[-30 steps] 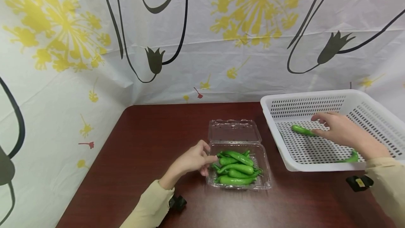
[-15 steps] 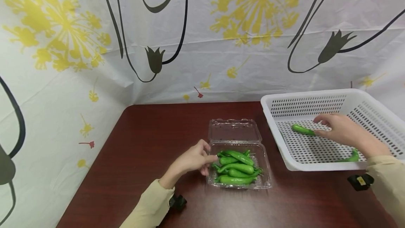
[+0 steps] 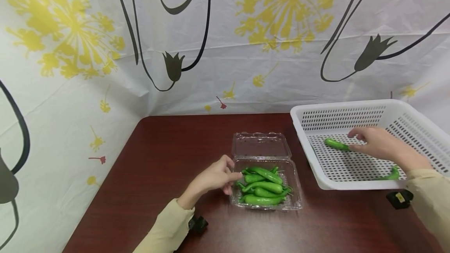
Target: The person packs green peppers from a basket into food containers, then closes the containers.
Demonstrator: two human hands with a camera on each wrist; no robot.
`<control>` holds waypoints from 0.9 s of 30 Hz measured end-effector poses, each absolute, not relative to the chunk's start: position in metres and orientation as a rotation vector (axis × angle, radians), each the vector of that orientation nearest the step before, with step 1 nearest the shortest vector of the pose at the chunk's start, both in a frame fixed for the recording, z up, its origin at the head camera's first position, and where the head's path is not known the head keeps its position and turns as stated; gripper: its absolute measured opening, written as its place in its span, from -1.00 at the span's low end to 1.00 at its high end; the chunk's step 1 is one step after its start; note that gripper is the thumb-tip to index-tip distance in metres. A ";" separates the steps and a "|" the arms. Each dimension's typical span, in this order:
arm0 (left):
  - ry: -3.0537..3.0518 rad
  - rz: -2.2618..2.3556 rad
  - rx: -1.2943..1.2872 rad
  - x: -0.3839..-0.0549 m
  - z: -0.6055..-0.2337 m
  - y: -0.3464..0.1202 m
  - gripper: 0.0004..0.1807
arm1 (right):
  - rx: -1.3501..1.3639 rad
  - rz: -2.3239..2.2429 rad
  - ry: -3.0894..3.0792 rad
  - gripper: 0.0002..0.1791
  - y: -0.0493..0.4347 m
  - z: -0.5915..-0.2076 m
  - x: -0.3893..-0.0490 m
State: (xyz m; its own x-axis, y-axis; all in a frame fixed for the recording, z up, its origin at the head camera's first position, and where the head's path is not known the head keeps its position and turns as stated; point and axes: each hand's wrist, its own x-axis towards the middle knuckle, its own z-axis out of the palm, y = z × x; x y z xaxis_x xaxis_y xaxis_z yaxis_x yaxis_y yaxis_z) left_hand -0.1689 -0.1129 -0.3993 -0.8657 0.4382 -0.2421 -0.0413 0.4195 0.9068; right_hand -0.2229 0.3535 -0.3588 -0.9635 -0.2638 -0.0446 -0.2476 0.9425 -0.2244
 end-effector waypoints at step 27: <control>2.214 1.449 0.327 -0.169 -0.401 -0.112 -0.54 | -0.550 -0.141 2.959 -0.65 0.361 -0.364 -0.229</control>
State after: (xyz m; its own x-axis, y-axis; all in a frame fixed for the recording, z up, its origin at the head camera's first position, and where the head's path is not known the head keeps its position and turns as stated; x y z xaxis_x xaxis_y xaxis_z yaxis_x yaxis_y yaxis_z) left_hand -0.1693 -0.1123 -0.4010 -0.8608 0.4412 -0.2538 -0.0561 0.4133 0.9088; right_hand -0.2293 0.3606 -0.3637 -0.9253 -0.3632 -0.1092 -0.3511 0.9292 -0.1152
